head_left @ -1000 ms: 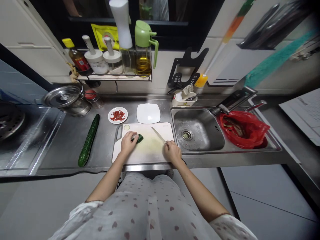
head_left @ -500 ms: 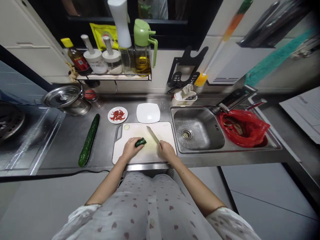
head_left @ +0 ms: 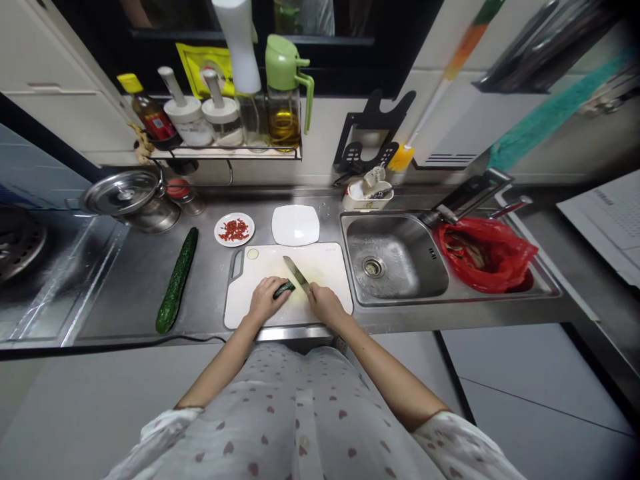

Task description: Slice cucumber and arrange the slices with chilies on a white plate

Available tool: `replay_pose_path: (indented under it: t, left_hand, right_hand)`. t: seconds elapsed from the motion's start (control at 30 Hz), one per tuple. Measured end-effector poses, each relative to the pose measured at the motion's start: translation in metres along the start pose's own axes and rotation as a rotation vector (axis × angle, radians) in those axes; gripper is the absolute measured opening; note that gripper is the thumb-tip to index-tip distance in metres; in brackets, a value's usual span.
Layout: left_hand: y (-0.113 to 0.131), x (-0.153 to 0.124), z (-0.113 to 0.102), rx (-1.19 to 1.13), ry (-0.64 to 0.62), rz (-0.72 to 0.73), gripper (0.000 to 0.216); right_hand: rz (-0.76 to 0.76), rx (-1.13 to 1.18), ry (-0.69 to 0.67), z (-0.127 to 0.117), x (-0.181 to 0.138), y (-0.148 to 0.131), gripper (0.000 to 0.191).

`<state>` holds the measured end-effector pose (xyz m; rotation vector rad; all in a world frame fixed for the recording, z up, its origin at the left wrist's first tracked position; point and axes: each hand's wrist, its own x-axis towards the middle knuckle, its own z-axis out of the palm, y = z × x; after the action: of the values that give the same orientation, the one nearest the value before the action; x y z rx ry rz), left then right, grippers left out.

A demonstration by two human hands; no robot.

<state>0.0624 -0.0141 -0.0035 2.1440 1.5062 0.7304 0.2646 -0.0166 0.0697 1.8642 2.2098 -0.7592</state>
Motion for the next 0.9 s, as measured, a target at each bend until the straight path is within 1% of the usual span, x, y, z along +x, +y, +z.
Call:
replay_pose_path:
  t: [0.17,0.37,0.6,0.9]
  left_hand:
    - [-0.002,-0.007,0.011,0.035,0.13,0.086,0.027]
    - [-0.001,-0.01,0.02,0.118,0.217,0.128,0.025]
    - [-0.002,-0.009,0.023,0.162,0.238,0.144,0.025]
    - [-0.001,-0.009,0.023,0.174,0.248,0.15,0.025]
  right_hand:
    - [-0.031,-0.009,-0.026,-0.007,-0.005,-0.004,0.026]
    - [-0.032,-0.018,-0.066,-0.011,-0.015,-0.01,0.026]
    - [-0.026,-0.031,-0.082,-0.011,-0.019,-0.015,0.025]
    - [-0.027,-0.042,-0.052,-0.006,-0.019,-0.014,0.024]
